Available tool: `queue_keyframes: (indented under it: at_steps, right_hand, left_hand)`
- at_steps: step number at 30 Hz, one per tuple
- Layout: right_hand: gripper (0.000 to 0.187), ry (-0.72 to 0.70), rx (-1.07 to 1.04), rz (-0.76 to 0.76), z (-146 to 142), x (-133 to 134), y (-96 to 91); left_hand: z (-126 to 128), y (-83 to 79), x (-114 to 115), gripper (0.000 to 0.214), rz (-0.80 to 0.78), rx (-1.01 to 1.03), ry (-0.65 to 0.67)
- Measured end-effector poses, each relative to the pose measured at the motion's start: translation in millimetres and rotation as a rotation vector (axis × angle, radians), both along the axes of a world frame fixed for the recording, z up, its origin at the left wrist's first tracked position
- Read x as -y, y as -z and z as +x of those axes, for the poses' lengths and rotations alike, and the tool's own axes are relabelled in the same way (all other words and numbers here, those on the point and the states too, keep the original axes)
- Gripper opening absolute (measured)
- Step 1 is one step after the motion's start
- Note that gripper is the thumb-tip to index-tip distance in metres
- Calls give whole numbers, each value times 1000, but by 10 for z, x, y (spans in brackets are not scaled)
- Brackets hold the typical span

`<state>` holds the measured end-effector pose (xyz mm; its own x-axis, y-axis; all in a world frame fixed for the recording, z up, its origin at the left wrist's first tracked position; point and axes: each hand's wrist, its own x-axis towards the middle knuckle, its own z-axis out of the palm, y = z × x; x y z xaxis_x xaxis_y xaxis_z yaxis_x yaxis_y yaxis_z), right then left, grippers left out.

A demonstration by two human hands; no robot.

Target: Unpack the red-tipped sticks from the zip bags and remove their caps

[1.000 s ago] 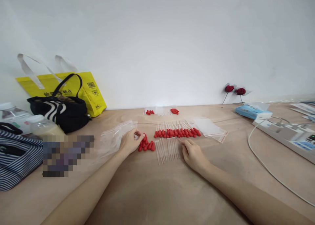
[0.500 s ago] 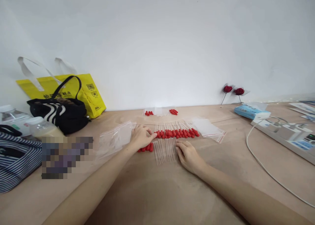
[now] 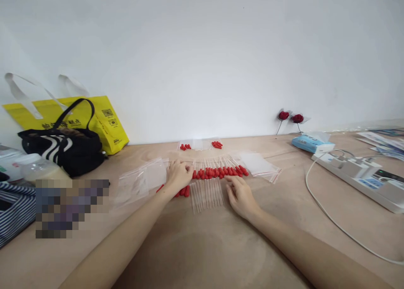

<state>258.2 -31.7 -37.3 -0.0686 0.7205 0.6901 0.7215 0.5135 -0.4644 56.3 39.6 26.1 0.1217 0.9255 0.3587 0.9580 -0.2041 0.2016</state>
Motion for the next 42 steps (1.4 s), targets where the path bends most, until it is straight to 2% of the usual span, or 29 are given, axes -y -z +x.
queue_keyframes:
  at_steps: [3, 5, 9, 12, 17, 22, 27, 36, 42]
  right_hand:
    - [52, 50, 46, 30, -5, 39, -23]
    - [61, 85, 79, 38, -7, 59, -44]
    - [60, 122, 177, 134, -6, 79, -91]
    - [51, 81, 316, 194, -4, 96, -135]
    - [32, -29, 474, 240, -35, 106, -171]
    - [19, -124, 444, 270, -71, 81, -151]
    - [18, -160, 408, 288, -78, 88, -137]
    - [21, -196, 394, 333, -136, 126, -141]
    - [19, -223, 429, 373, -135, 154, -139]
  left_hand:
    - [-89, 24, 182, 24, 113, 32, 24]
    - [-156, 80, 344, 21, 226, 51, 105]
    - [-231, 214, 625, 20, 353, 13, 329]
    - [-222, 270, 717, 17, 379, -33, 451]
    - [-176, 294, 743, 17, 413, -60, 504]
    - [-149, 289, 774, 20, 459, -43, 539]
    - [-78, 284, 797, 19, 439, 5, 553]
    - [-3, 375, 770, 20, 480, 23, 652]
    - [-34, 319, 808, 18, 496, -54, 678]
